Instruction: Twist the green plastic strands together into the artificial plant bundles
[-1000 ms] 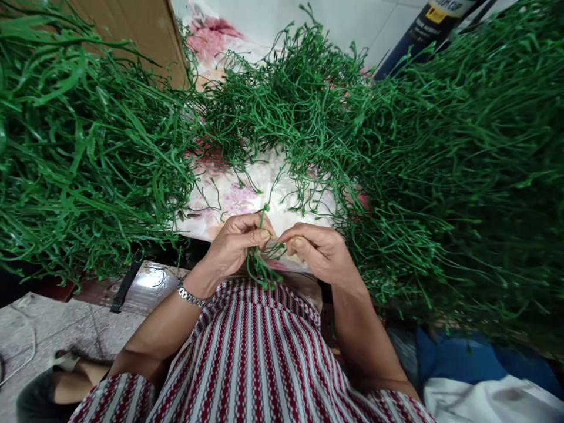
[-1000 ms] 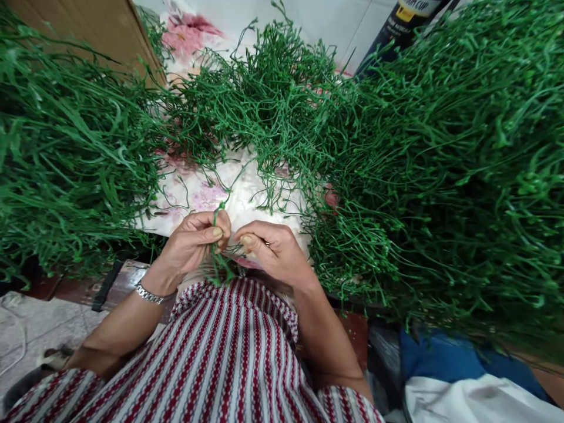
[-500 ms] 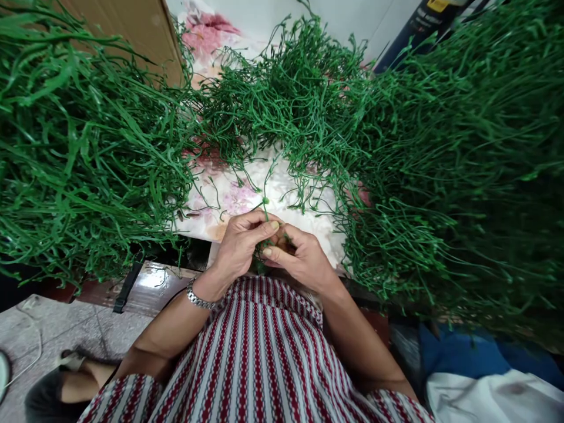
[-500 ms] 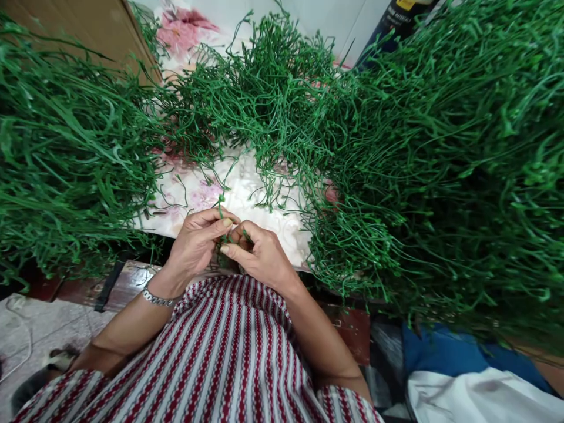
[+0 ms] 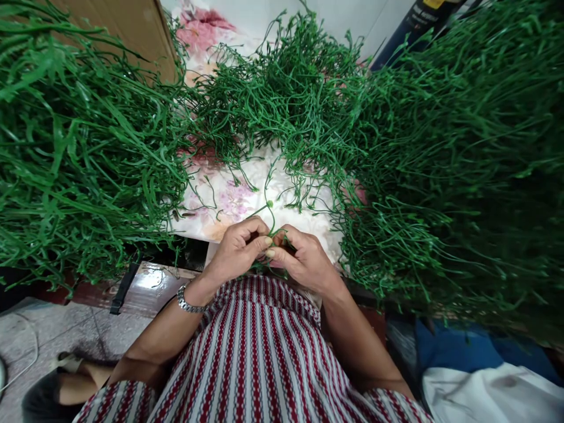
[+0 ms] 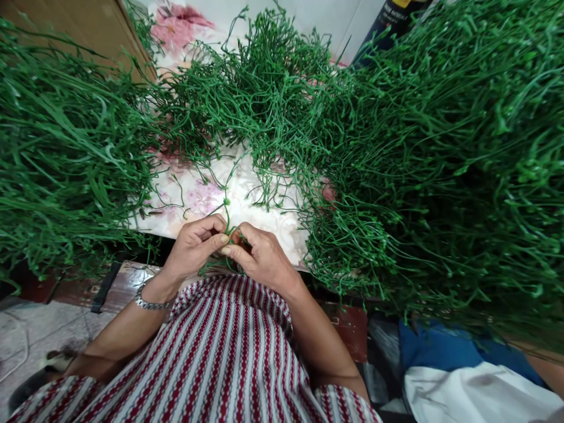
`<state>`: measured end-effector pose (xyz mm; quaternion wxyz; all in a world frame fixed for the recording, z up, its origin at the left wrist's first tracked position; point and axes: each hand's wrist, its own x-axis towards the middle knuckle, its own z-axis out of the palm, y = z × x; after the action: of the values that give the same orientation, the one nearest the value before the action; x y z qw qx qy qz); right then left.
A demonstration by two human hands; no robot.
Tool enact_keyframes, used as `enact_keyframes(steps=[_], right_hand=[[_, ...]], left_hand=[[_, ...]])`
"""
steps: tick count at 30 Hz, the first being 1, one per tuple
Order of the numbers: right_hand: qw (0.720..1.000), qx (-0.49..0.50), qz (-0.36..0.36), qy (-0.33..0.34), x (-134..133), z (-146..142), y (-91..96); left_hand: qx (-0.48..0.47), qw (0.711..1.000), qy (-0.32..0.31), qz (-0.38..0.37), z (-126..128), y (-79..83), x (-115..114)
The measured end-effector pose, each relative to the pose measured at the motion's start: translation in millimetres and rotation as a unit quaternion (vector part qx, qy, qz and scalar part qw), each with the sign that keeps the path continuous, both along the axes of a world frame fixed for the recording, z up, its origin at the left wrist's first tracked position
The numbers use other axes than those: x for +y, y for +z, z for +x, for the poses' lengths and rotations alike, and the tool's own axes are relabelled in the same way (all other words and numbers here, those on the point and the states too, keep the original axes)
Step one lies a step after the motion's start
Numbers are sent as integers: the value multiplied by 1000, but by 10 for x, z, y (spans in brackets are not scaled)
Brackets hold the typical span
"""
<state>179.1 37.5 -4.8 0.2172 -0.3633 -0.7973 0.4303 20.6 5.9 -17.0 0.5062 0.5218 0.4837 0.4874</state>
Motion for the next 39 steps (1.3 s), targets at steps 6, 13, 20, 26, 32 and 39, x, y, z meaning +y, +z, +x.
enact_keyframes(steps=[6, 13, 20, 26, 32, 39], right_hand=[[992, -77, 85, 51, 32, 24, 59], [976, -68, 195, 71, 23, 56, 63], [983, -70, 90, 146, 90, 59, 89], [939, 192, -234, 164, 62, -10, -42], [862, 345, -366, 67, -101, -143, -168], [864, 365, -347, 12, -153, -170, -185]], left_hand=[[51, 996, -64, -27, -80, 45, 18], [21, 985, -167, -31, -185, 66, 79], [72, 981, -181, 5, -161, 78, 84], [-40, 987, -153, 10, -104, 132, -12], [-143, 989, -40, -10, 42, 91, -133], [-201, 979, 25, 7, 148, 89, -156]])
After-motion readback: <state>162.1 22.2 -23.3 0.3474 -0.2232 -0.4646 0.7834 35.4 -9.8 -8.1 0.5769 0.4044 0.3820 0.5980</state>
